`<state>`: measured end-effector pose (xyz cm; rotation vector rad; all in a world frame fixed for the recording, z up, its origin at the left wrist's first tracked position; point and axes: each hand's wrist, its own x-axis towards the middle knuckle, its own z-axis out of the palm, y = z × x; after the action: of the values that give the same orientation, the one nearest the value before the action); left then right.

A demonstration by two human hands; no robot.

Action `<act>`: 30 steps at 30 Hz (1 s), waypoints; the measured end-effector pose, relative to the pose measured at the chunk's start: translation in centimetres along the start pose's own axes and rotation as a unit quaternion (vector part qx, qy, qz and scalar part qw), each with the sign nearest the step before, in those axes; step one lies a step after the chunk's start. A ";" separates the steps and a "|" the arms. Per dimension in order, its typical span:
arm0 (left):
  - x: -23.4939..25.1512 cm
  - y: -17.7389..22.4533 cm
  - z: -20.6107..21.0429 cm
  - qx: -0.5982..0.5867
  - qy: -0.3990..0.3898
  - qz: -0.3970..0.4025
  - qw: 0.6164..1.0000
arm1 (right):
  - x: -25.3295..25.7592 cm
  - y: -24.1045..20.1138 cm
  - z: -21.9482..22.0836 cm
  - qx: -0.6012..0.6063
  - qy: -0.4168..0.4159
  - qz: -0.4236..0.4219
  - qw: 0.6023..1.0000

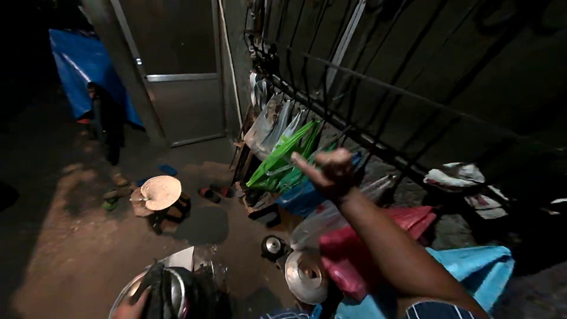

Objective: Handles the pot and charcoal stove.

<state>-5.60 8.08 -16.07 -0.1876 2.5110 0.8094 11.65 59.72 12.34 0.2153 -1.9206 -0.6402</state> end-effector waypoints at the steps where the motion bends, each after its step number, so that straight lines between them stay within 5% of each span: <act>1: 0.2 -0.1 0.2 -0.006 0.002 0.003 1.000 | -2.2 -2.6 0.4 0.017 -0.016 -0.037 0.999; 4: 0.1 0.1 0.3 -0.001 0.015 -0.004 1.000 | -7.1 -9.2 -0.4 0.123 -0.175 -0.060 0.975; 8: -0.4 0.5 -0.5 0.001 -0.005 -0.002 1.000 | -10.9 -14.8 -2.7 0.339 -0.487 -0.087 0.800; 14: -0.2 0.4 -1.8 -0.011 -0.027 0.009 1.000 | -15.3 -25.5 -7.9 0.452 -0.593 -0.116 0.656; 16: -0.1 0.1 -2.2 -0.014 -0.034 0.007 0.999 | -16.7 -30.0 -10.5 0.468 -0.580 -0.053 0.665; 18: 0.4 0.0 -2.5 -0.017 -0.047 0.011 0.999 | -17.6 -34.3 -12.8 0.438 -0.516 0.038 0.736; 21: 0.2 0.3 -3.0 -0.025 -0.072 0.012 0.997 | -17.3 -38.9 -15.4 0.370 -0.508 0.214 0.748; 24: 0.2 0.3 -3.5 -0.019 -0.086 0.013 0.996 | -16.5 -40.7 -17.3 0.359 -0.573 0.319 0.664; 27: 0.6 0.2 -3.4 -0.031 -0.087 0.003 0.996 | -15.7 -40.4 -16.9 0.409 -0.708 0.362 0.447; 30: 0.6 0.1 -3.5 -0.037 -0.086 0.003 0.996 | -18.0 -41.1 -16.6 0.489 -0.679 0.413 0.359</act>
<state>-7.61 6.10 -13.88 -0.1303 2.3248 0.8817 28.66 27.26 -18.45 -0.8749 -3.1698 1.7612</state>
